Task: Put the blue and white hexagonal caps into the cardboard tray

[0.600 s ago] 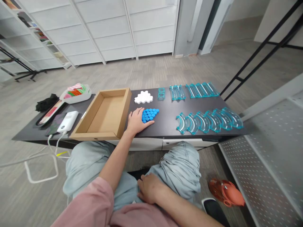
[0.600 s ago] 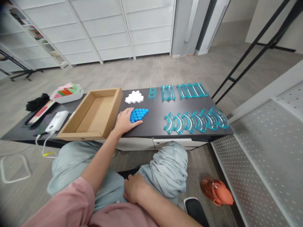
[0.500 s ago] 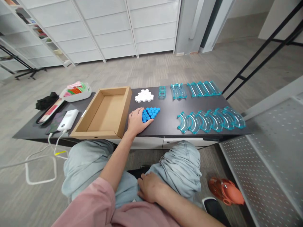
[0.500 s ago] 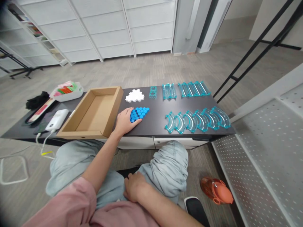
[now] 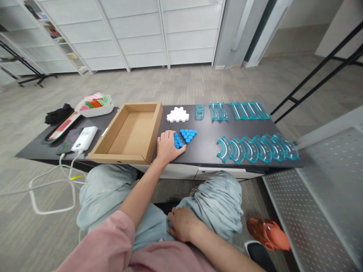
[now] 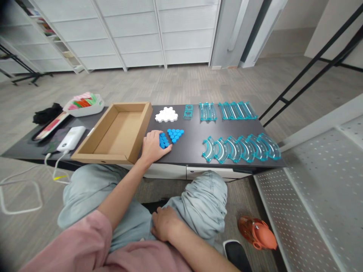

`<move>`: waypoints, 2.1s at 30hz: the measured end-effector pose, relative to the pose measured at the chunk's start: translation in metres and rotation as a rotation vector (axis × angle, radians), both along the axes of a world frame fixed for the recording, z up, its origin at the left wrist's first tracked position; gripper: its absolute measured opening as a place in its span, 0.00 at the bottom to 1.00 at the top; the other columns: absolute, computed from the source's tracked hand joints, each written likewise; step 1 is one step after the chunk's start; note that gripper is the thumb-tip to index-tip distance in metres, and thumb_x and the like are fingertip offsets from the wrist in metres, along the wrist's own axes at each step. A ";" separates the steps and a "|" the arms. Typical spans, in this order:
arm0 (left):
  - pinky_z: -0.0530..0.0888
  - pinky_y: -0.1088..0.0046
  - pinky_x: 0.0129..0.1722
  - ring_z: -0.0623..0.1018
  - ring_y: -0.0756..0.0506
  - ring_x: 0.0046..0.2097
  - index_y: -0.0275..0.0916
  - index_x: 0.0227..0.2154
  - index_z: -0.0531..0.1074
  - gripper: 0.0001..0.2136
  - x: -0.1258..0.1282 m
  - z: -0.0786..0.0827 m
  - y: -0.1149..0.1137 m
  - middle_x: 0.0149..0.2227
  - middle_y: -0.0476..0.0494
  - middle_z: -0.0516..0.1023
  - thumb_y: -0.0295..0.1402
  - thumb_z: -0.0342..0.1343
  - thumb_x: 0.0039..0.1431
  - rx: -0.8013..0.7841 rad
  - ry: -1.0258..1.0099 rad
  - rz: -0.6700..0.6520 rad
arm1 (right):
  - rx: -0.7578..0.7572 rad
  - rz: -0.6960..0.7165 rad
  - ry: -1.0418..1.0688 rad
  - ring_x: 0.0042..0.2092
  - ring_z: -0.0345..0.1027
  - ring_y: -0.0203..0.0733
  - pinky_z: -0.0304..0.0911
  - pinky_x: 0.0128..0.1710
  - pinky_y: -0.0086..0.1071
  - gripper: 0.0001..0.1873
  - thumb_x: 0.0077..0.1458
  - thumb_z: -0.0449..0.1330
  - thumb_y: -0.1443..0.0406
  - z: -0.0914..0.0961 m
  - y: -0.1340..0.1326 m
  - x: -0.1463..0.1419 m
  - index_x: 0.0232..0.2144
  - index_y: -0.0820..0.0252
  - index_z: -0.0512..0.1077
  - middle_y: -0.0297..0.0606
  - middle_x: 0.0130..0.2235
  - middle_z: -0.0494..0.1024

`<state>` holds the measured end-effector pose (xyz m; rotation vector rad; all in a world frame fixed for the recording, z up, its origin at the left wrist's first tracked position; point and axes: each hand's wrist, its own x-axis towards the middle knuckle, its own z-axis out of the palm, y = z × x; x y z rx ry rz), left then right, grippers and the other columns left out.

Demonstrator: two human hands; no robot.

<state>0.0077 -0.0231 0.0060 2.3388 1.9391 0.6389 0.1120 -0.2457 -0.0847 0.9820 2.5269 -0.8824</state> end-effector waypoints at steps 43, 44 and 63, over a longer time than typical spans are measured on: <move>0.82 0.59 0.49 0.84 0.37 0.53 0.45 0.38 0.76 0.05 -0.011 0.000 0.003 0.54 0.38 0.82 0.37 0.66 0.66 0.024 -0.161 0.027 | -0.016 -0.006 -0.009 0.52 0.87 0.64 0.80 0.50 0.51 0.25 0.69 0.68 0.56 0.007 0.004 0.010 0.58 0.70 0.83 0.61 0.54 0.88; 0.82 0.59 0.50 0.84 0.37 0.53 0.45 0.38 0.76 0.05 -0.011 -0.001 0.003 0.55 0.38 0.82 0.37 0.66 0.66 0.032 -0.175 0.025 | -0.015 -0.006 -0.011 0.52 0.87 0.64 0.80 0.50 0.51 0.25 0.69 0.68 0.56 0.007 0.005 0.010 0.58 0.70 0.83 0.61 0.54 0.88; 0.81 0.57 0.63 0.81 0.37 0.61 0.43 0.43 0.77 0.08 -0.037 0.079 0.001 0.59 0.35 0.79 0.41 0.66 0.69 0.256 -0.316 -0.030 | -0.067 -0.032 -0.007 0.58 0.85 0.68 0.77 0.58 0.55 0.26 0.70 0.64 0.57 0.008 0.004 0.011 0.61 0.70 0.83 0.64 0.59 0.86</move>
